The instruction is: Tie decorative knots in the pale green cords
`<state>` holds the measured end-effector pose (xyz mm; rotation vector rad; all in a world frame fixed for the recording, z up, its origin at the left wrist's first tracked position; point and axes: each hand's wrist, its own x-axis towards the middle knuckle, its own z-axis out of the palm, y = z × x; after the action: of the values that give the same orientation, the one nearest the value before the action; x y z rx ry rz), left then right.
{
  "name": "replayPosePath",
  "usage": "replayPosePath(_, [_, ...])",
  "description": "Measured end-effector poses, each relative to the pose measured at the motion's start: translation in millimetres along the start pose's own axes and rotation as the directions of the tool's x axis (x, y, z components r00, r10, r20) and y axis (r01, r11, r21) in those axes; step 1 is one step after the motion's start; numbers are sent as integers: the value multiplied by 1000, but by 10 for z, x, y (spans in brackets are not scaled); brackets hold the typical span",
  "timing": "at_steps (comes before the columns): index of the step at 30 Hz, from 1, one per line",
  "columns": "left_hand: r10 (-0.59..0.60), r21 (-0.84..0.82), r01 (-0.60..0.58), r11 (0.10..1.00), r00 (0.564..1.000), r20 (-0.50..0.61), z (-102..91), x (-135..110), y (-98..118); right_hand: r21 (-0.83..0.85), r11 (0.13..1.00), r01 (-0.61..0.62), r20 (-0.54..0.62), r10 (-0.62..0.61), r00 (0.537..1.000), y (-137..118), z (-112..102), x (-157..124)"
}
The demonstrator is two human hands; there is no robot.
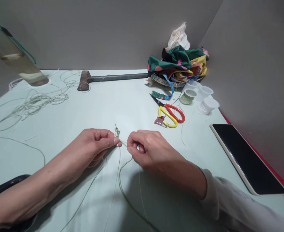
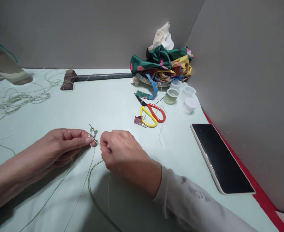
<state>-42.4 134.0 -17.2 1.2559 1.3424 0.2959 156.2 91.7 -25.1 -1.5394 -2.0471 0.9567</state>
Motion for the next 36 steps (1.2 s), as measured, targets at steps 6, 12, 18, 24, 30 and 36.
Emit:
replayPosePath(6, [58, 53, -57, 997, 998, -20, -9, -99, 4, 12, 1000, 5, 25, -6, 1000, 6, -7, -3])
replayPosePath(12, [108, 60, -104, 993, 992, -72, 53, -199, 34, 24, 1000, 10, 49, -11, 999, -20, 1, -13])
replayPosePath(18, [38, -87, -41, 995, 999, -37, 89, -168, 9, 25, 1000, 12, 57, -13, 998, -41, -3, -20])
replayPosePath(24, [63, -40, -64, 997, 998, -25, 88, -25, -27, 32, 999, 23, 71, -26, 997, -30, -12, -7])
replayPosePath(30, [62, -7, -62, 998, 998, -4, 72, -2, -75, 49, 999, -2, 85, -3, 996, -28, -71, 8])
replayPosePath(36, [53, 17, -52, 998, 999, -13, 68, -38, -60, 38, 998, -52, 26, 51, 998, 10, -180, 6])
